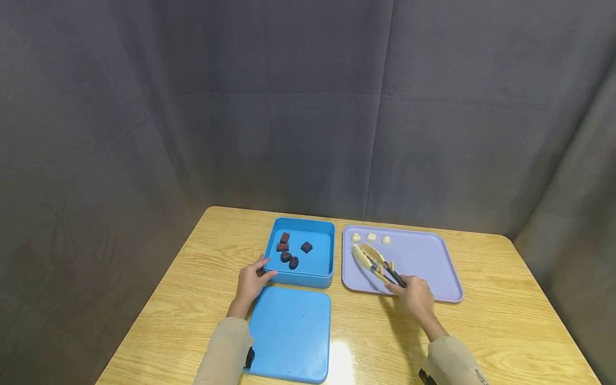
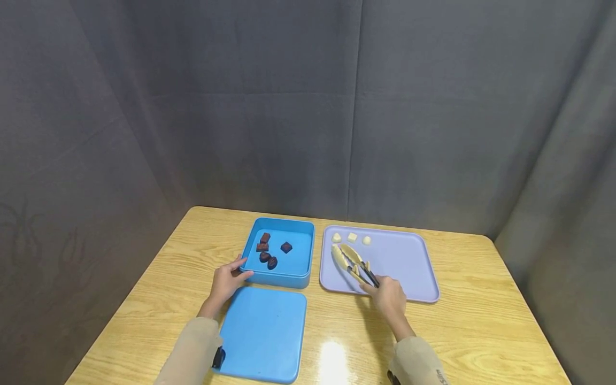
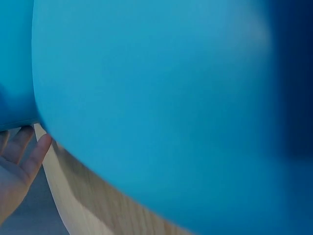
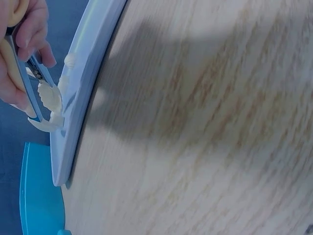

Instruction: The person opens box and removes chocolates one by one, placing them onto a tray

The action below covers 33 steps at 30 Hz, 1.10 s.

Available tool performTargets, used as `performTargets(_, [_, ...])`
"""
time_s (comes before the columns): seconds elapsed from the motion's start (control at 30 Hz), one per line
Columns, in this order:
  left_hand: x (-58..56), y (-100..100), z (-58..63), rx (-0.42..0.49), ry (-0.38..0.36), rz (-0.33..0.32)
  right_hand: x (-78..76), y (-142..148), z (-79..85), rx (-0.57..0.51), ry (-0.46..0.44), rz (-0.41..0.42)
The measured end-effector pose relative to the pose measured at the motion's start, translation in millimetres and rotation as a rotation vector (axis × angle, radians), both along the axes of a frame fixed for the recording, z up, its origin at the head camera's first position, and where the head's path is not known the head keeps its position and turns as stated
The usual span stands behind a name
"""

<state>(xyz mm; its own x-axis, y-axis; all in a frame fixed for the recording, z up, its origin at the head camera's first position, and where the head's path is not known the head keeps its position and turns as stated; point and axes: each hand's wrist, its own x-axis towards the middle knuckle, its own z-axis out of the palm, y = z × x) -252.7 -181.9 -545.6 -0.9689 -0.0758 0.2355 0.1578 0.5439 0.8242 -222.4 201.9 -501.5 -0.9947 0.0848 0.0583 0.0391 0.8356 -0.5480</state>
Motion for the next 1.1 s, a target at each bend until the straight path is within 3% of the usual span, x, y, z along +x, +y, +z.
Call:
performTargets(0.23, [-1.8, 1, -0.9, 0.008, -0.034, 0.002, 2.6, 6, 5.1, -0.011, -0.008, -0.013])
performTargets(0.83, [-0.4, 0, 2.5, -0.001, -0.029, -0.005, 8.4, 11, 13.4, -0.025, 0.032, -0.066])
performTargets(1.1, [-0.6, -2, -1.3, -0.009, -0.036, 0.002, 10.6, 7, 14.6, -0.052, 0.045, -0.060])
